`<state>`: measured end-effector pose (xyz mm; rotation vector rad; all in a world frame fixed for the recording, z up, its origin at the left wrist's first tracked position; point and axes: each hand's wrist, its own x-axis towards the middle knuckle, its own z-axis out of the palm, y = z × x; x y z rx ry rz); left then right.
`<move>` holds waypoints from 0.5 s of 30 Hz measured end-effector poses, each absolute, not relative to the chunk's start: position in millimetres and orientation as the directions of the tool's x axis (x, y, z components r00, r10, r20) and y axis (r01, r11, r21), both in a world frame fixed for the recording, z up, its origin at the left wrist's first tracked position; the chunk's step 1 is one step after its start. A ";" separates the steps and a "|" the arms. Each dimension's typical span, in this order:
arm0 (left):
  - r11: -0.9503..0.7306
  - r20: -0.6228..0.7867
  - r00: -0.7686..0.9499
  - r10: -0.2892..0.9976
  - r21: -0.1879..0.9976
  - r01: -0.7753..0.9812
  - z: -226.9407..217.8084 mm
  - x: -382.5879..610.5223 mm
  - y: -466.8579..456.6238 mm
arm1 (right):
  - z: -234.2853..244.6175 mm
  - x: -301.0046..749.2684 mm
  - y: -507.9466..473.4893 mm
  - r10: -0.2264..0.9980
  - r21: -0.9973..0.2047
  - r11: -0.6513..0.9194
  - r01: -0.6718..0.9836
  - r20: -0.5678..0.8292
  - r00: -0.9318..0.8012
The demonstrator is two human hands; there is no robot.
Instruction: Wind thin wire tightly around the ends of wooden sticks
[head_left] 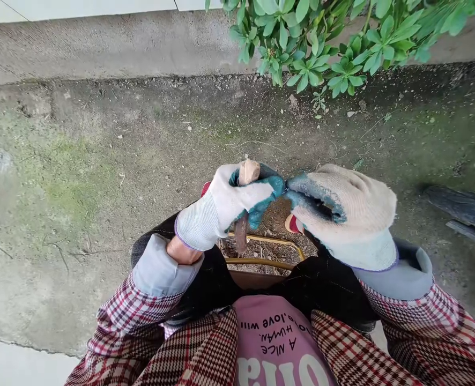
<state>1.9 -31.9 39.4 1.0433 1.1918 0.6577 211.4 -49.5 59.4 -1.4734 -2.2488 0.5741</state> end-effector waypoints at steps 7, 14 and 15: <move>0.467 -0.473 0.243 0.847 0.880 0.082 40.8 -1.1 -32.4 | 56.8 216.0 -49.3 0.879 -0.446 0.469 0.762 0.152 -0.452; 0.461 -0.463 0.235 0.855 0.885 0.067 45.7 0.3 -33.7 | 58.9 215.2 -50.4 0.864 -0.394 0.499 0.772 0.155 -0.479; 0.465 -0.466 0.241 0.852 0.883 0.063 44.5 -0.2 -33.4 | 59.7 215.1 -51.0 0.866 -0.394 0.494 0.775 0.142 -0.479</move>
